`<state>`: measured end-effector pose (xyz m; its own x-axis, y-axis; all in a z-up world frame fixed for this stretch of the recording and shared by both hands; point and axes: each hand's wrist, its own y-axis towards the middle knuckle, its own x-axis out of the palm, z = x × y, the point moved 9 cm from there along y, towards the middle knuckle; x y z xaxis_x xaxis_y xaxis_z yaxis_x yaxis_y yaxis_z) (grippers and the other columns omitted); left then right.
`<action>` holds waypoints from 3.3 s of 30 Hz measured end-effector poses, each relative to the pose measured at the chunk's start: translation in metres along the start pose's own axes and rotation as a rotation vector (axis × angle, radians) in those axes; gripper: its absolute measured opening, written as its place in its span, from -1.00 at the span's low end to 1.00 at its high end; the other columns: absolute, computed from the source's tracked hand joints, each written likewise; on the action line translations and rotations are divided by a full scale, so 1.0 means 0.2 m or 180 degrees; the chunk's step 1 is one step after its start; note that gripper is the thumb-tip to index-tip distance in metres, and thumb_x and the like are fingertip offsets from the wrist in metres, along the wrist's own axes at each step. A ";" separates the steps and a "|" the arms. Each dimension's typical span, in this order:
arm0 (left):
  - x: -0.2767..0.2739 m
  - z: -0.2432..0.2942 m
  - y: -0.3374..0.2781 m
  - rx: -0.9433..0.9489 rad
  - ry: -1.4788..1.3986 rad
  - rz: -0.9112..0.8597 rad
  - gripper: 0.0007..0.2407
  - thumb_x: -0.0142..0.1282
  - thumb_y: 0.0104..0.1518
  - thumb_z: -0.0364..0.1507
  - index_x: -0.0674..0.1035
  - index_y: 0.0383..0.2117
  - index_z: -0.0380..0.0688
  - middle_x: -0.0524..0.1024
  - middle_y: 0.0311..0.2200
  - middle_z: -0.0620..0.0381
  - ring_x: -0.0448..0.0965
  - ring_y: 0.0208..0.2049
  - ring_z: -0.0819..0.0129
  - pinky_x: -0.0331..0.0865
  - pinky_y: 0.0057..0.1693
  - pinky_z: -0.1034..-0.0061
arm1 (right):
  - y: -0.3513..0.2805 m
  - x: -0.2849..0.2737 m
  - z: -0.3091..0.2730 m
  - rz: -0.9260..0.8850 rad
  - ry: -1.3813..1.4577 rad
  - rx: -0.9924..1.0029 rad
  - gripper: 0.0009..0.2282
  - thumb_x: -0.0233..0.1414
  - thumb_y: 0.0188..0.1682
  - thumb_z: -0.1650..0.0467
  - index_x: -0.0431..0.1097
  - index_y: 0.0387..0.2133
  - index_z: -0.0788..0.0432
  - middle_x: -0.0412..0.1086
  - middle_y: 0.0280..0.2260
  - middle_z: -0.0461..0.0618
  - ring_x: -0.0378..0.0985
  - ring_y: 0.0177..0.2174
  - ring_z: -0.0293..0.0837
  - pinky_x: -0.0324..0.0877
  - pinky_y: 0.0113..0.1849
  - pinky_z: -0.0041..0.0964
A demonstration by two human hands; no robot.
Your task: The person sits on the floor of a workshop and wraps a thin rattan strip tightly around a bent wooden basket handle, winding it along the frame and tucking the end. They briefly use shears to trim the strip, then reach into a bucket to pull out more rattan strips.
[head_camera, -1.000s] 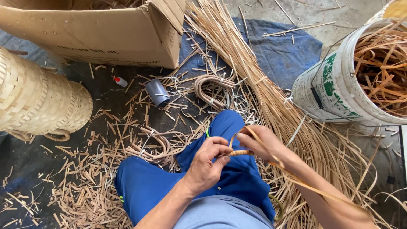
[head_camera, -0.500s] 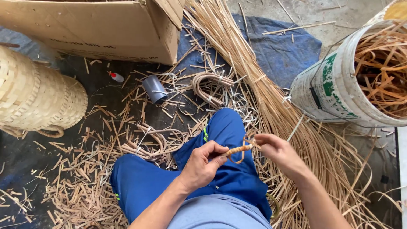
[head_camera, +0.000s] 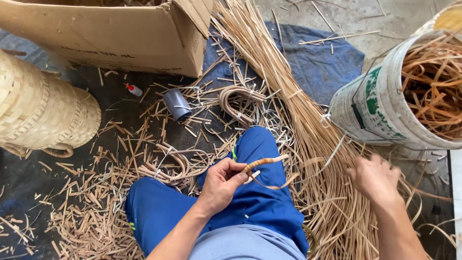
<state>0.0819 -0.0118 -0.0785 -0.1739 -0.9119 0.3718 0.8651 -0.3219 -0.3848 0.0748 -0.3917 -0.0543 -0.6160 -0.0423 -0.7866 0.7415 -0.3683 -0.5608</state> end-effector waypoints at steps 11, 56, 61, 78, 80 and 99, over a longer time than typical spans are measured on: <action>0.15 -0.01 -0.03 0.0065 0.0030 0.0015 -0.89 0.17 0.17 -0.63 0.60 -0.21 -0.35 0.66 -0.27 0.08 0.63 -0.27 0.54 0.56 -0.08 0.59 | -0.56 -0.30 -0.94 0.0104 0.3118 -0.1615 -0.75 0.19 -0.08 0.29 0.54 -0.29 0.26 0.54 -0.49 0.10 0.59 -0.47 -0.09 0.46 -0.40 -0.22; -0.23 0.97 -0.42 0.1998 0.3056 0.1496 -0.89 0.15 0.09 -0.60 0.56 -0.27 -0.29 0.53 -0.42 0.01 0.60 -0.49 0.26 0.45 -0.36 0.44 | -0.94 -0.88 -0.58 0.3579 0.0934 -0.1850 -0.45 0.21 -0.32 0.23 0.42 0.00 0.19 0.30 0.10 0.34 0.41 0.10 0.30 0.05 0.13 0.25; -0.37 0.91 -0.41 0.1377 0.2510 0.1914 -0.90 0.20 0.11 -0.56 0.62 -0.28 -0.28 0.53 -0.49 0.13 0.42 -0.60 0.52 0.28 -0.49 0.60 | -1.04 -0.58 -0.71 0.2939 0.3171 -0.3472 -0.75 0.30 -0.15 0.36 0.50 -0.21 0.08 0.51 -0.11 -0.03 0.64 -0.08 -0.11 0.54 -0.05 -0.06; -0.26 0.84 -0.52 0.1473 0.2687 0.1213 -0.87 0.20 0.01 -0.64 0.64 -0.33 -0.24 0.53 -0.48 0.11 0.57 -0.56 0.46 0.40 -0.42 0.59 | -0.56 -0.92 -1.13 0.1537 0.5121 -0.3840 -0.73 0.06 0.05 0.45 0.34 0.02 0.21 0.43 -0.04 0.24 0.50 -0.08 0.16 0.41 -0.01 0.00; -0.25 0.85 -0.52 0.1443 0.2797 0.1051 -0.88 0.20 0.01 -0.64 0.63 -0.33 -0.23 0.54 -0.46 0.09 0.61 -0.52 0.41 0.44 -0.38 0.56 | -0.59 -0.98 -1.07 0.2126 0.4040 -0.4031 -0.79 0.06 0.05 0.43 0.35 -0.05 0.17 0.45 -0.10 0.18 0.53 -0.11 0.13 0.38 0.04 0.03; -0.19 0.94 -0.43 0.1777 0.3185 0.0557 -0.86 0.16 0.05 -0.63 0.59 -0.27 -0.27 0.53 -0.34 0.01 0.64 -0.35 0.17 0.48 -0.22 0.42 | -0.71 -0.64 -0.83 -0.2538 0.3351 -0.4690 -0.71 0.15 0.03 0.43 0.42 0.00 0.27 0.47 -0.42 0.09 0.57 -0.39 -0.05 0.46 -0.34 -0.12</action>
<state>0.1023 0.0979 0.0991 -0.1100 -0.8070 -0.5803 0.9580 -0.2416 0.1544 0.0924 -0.1807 0.0831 -0.8989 0.3885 0.2028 0.3736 0.9212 -0.1088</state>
